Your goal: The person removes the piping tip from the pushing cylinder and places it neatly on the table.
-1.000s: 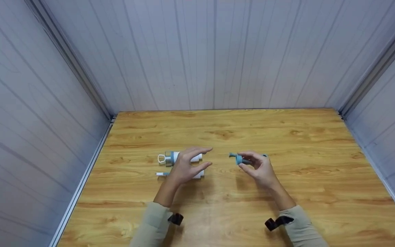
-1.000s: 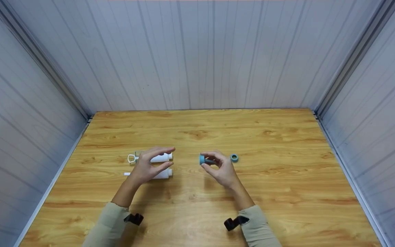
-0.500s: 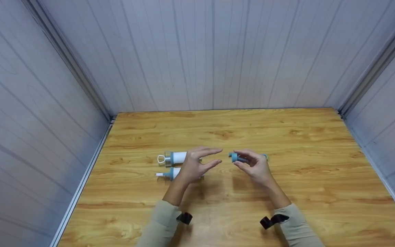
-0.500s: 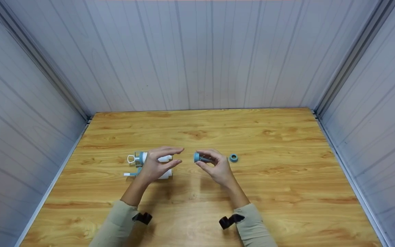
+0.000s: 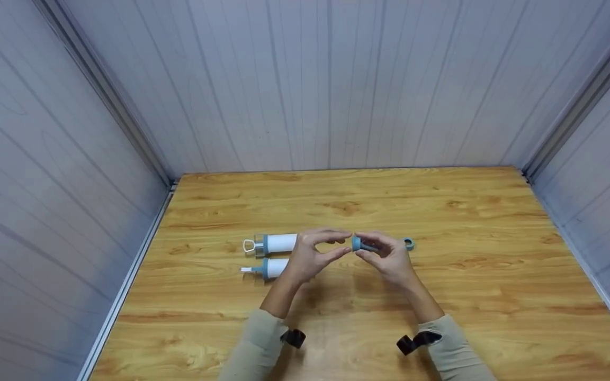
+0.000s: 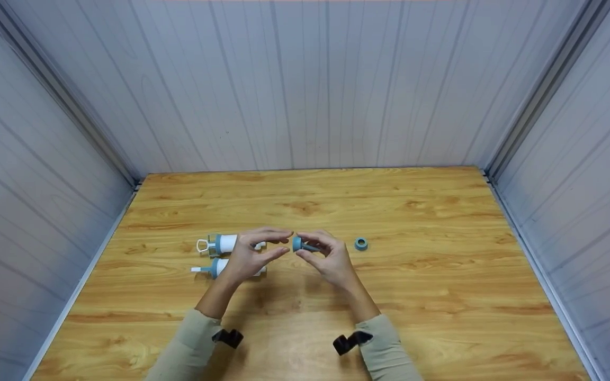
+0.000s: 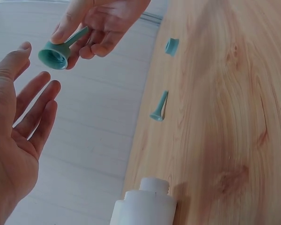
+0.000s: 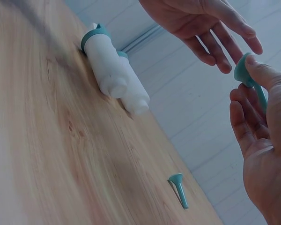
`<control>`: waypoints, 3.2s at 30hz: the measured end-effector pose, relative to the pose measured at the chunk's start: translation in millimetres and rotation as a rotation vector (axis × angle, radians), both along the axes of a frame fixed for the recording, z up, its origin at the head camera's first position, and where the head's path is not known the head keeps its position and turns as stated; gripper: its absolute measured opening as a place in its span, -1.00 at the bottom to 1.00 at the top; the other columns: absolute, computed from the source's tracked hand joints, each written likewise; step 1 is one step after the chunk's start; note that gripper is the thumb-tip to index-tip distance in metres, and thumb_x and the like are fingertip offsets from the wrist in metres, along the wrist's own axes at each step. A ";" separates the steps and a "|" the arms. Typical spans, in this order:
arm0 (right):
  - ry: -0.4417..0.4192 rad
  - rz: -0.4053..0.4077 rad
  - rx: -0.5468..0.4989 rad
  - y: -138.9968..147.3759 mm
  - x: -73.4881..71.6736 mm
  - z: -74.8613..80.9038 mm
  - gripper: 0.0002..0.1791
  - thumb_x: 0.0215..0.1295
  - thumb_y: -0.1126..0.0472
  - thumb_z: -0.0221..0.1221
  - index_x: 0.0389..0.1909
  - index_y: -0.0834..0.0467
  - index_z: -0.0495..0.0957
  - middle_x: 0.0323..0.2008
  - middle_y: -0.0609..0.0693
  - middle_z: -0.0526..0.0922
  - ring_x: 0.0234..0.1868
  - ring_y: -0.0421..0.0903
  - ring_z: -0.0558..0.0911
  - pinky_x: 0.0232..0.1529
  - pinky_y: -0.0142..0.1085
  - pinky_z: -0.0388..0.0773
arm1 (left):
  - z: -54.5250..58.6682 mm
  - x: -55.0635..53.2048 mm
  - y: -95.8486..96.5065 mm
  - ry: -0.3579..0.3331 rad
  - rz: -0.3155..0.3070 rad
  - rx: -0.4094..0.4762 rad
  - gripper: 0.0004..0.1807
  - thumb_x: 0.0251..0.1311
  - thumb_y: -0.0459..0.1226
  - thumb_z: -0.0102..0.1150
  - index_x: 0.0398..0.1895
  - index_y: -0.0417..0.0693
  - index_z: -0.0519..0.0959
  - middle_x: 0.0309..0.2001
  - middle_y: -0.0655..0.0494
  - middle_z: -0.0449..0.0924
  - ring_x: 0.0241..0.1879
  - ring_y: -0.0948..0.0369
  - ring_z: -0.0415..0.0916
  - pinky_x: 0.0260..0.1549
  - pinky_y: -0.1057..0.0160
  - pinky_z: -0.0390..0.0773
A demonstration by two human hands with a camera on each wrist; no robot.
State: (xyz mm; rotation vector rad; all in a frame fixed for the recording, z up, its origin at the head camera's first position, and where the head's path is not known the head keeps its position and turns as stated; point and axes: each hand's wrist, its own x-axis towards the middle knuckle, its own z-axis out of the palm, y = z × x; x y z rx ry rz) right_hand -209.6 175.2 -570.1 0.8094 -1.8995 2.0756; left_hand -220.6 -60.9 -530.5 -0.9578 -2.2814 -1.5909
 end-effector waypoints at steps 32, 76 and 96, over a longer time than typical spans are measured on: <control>-0.076 0.004 0.032 -0.4 1.5 0.8 -0.52 0.41 0.62 0.32 0.31 0.66 0.52 0.01 -0.26 0.81 0.05 -0.30 0.79 0.04 -0.48 0.78 | -0.1 0.8 0.7 -0.115 0.022 0.030 -0.73 0.44 -0.27 0.52 0.14 -0.11 0.87 0.10 -0.12 0.90 0.05 -0.06 0.89 0.10 -0.03 0.87; -0.073 0.023 0.026 7.7 6.2 5.1 -0.76 0.50 0.62 0.23 0.09 0.64 0.68 -0.02 -0.26 0.88 -0.06 -0.33 0.87 -0.01 -0.47 0.81 | 0.1 2.1 -3.0 -0.140 -0.009 0.069 -0.68 0.42 -0.31 0.54 0.18 -0.19 0.84 0.14 -0.17 0.86 0.07 -0.11 0.87 0.16 -0.03 0.85; -0.056 0.052 0.037 7.4 4.8 10.5 -0.79 0.48 0.63 0.24 0.04 0.60 0.72 -0.01 -0.28 0.89 -0.05 -0.35 0.87 0.00 -0.46 0.81 | -4.4 1.4 -1.2 -0.146 -0.012 0.079 -0.70 0.38 -0.33 0.56 0.14 -0.16 0.85 0.09 -0.12 0.90 0.08 -0.03 0.87 0.17 0.17 0.84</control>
